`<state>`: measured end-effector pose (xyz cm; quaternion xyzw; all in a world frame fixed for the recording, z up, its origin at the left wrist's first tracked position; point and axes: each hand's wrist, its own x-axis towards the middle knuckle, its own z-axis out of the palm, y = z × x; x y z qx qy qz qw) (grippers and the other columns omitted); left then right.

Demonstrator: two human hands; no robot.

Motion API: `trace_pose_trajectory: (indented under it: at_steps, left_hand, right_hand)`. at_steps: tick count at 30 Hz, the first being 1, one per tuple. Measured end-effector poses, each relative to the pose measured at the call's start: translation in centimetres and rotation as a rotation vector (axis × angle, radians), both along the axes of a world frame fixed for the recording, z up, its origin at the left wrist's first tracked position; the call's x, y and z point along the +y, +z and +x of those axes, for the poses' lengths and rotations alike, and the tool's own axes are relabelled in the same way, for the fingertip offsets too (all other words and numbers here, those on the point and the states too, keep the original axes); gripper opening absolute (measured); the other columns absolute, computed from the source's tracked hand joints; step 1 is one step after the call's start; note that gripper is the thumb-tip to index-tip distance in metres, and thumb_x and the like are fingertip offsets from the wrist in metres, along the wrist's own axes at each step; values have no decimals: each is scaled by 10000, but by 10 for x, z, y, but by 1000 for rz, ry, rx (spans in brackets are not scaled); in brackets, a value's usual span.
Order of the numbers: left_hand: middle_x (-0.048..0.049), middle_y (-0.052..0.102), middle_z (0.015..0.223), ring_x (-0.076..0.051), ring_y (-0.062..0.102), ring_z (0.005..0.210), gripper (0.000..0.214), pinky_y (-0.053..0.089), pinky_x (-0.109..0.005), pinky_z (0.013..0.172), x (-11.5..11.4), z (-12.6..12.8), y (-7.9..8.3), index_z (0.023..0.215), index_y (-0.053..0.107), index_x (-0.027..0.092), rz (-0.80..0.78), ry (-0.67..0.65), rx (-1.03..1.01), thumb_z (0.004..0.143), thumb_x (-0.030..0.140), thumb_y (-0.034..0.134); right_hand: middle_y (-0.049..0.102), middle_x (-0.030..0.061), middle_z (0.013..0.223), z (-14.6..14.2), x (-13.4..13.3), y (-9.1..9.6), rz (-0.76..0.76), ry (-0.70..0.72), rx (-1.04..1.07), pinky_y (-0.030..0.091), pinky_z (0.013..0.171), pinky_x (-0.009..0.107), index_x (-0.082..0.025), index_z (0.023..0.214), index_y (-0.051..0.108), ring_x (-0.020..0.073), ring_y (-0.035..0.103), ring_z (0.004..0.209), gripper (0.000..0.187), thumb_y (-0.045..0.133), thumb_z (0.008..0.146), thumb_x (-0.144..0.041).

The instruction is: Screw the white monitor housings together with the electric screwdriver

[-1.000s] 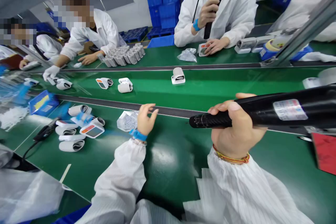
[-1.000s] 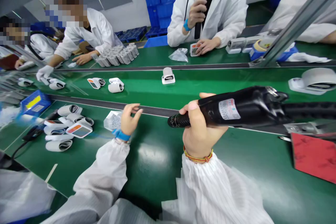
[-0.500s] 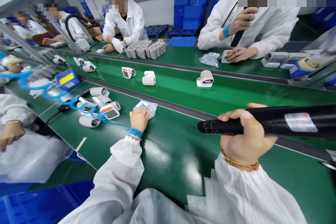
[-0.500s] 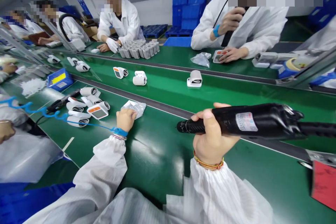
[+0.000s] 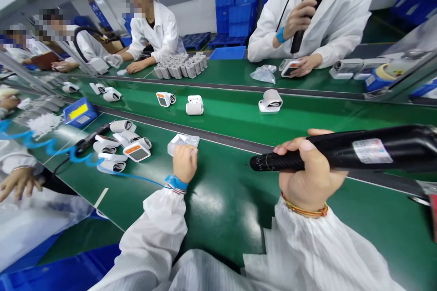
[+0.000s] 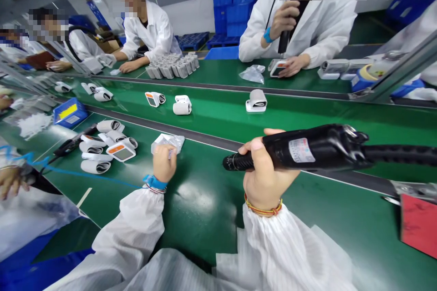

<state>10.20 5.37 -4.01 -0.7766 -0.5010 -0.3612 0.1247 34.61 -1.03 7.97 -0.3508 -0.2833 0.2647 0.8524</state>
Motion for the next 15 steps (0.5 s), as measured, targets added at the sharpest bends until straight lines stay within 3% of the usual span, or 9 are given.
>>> trace_pose_trajectory:
  at_steps: [3, 5, 8, 15]
  left_hand:
    - [-39, 659, 790, -187, 563, 771, 251, 408, -338, 737, -25, 43, 1, 805, 570, 193, -118, -320, 48, 981, 309, 433]
    - [-29, 663, 777, -175, 561, 758, 262, 413, -329, 720, -39, 66, 1, 812, 575, 188, -156, -439, 43, 978, 351, 457]
    - [-28, 668, 771, -165, 557, 744, 284, 418, -323, 708, -49, 83, 1, 817, 581, 176, -146, -490, -7, 974, 384, 469]
    - [-27, 664, 745, -165, 546, 711, 306, 395, -323, 666, -47, 81, 1, 791, 580, 170, -85, -477, 41, 981, 374, 455]
  right_hand:
    - [569, -47, 583, -3, -1, -4, 4, 33, -27, 477, 494, 304, -173, 885, 562, 142, 557, 467, 277, 714, 672, -261]
    - [570, -45, 593, -6, -2, -8, -5, 75, -60, 480, 502, 300, -174, 901, 560, 140, 562, 479, 272, 712, 697, -270]
    - [587, -35, 615, -11, -3, -13, -30, 141, -137, 489, 522, 294, -173, 920, 562, 135, 574, 498, 254, 703, 735, -276]
    - [603, -33, 637, -14, -5, -19, -50, 164, -241, 503, 561, 294, -173, 950, 568, 128, 594, 528, 241, 695, 763, -259]
